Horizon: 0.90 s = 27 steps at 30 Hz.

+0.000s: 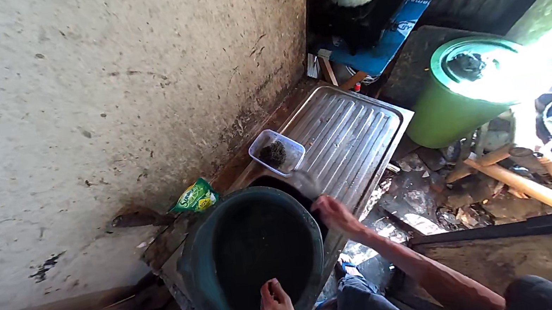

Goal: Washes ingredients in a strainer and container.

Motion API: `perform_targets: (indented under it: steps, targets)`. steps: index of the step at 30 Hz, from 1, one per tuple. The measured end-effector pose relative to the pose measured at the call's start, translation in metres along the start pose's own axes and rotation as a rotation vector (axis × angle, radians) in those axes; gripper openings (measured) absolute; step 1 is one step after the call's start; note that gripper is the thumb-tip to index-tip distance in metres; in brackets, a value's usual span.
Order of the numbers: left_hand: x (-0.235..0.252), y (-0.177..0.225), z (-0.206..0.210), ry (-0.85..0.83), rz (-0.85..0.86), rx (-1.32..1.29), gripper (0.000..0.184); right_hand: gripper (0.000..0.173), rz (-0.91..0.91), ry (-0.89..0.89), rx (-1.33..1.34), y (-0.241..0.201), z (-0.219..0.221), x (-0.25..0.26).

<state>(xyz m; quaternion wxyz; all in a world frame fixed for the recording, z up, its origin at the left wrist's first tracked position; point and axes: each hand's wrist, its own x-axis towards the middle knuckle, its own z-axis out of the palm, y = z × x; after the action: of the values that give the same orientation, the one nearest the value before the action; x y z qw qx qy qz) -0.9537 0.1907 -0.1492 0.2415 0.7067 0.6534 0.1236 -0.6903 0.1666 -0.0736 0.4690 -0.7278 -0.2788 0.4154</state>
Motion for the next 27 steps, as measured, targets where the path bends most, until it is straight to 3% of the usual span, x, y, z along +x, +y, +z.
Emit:
perform_targets:
  steps: [3, 5, 7, 9, 13, 15, 17, 20, 22, 24, 27]
  targets:
    - [0.0, 0.002, -0.006, -0.03, -0.032, 0.002, 0.039, 0.044, 0.152, -0.414, 0.065, 0.002, 0.072, 0.026]
    - [0.002, 0.002, -0.009, -0.077, -0.074, 0.001, 0.039, 0.041, 0.198, -0.528, -0.049, 0.018, 0.111, 0.05]
    - [0.004, 0.001, -0.011, -0.126, -0.111, 0.003, 0.038, 0.038, 0.128, -0.57, -0.143, 0.039, 0.139, 0.073]
    - [0.005, 0.003, -0.011, -0.151, -0.143, 0.02, 0.038, 0.035, 0.074, -0.558, -0.246, 0.056, 0.156, 0.089]
    - [0.004, 0.005, -0.01, -0.182, -0.184, 0.058, 0.039, 0.042, 0.276, -0.476, -0.573, 0.046, 0.172, 0.098]
    - [0.005, 0.002, -0.008, -0.156, -0.175, 0.059, 0.037, 0.052, 0.241, -0.391, -0.459, 0.045, 0.182, 0.102]
    - [0.006, 0.003, -0.007, -0.166, -0.181, 0.059, 0.037, 0.05, 0.245, -0.336, -0.367, 0.055, 0.186, 0.104]
    - [0.005, 0.004, -0.007, -0.186, -0.194, 0.079, 0.038, 0.044, 0.423, -0.32, -0.373, 0.061, 0.184, 0.102]
    - [0.005, 0.003, -0.006, -0.165, -0.182, 0.077, 0.038, 0.039, 0.361, -0.291, -0.238, 0.058, 0.185, 0.103]
    - [0.005, 0.003, -0.004, -0.154, -0.175, 0.072, 0.037, 0.047, 0.259, -0.285, -0.112, 0.053, 0.185, 0.102]
    - [0.004, 0.005, -0.005, -0.176, -0.187, 0.1, 0.037, 0.051, 0.398, -0.264, -0.212, 0.058, 0.191, 0.113]
